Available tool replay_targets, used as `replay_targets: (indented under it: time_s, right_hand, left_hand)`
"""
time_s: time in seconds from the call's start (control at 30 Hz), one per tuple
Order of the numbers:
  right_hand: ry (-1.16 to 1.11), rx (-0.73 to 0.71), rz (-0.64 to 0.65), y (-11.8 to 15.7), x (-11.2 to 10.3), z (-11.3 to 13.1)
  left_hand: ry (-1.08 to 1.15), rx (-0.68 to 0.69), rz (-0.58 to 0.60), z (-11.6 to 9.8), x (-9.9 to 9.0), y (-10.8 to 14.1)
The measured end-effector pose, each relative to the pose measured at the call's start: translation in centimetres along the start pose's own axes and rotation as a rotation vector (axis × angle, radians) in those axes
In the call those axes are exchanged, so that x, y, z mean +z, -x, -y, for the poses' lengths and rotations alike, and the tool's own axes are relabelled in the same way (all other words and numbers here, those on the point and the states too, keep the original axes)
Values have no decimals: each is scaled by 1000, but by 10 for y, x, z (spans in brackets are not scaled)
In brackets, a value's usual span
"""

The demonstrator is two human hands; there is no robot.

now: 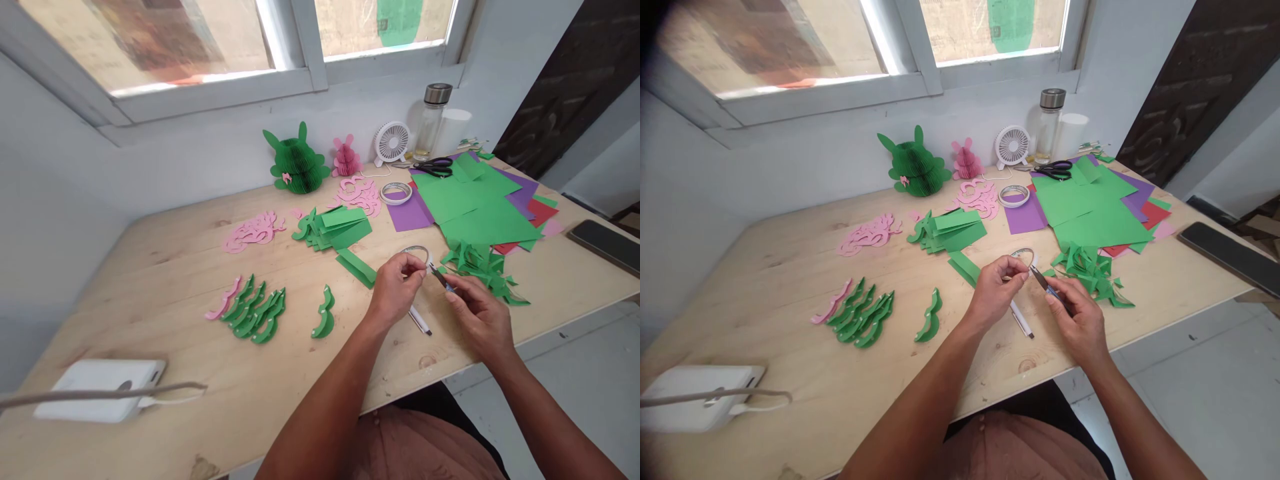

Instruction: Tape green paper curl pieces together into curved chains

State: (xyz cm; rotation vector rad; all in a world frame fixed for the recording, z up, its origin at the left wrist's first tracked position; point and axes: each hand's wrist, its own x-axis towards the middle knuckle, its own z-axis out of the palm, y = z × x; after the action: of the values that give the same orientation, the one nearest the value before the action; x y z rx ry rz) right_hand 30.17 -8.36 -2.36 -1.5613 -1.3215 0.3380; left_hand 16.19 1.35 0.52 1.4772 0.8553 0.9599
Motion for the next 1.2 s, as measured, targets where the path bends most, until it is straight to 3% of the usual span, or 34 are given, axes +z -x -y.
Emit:
replay_targets:
  time_s: [1.2]
  right_hand:
    - [65,-33,-12,-1,-1,3]
  left_hand:
    - [-129,42,37,-1,-2,1]
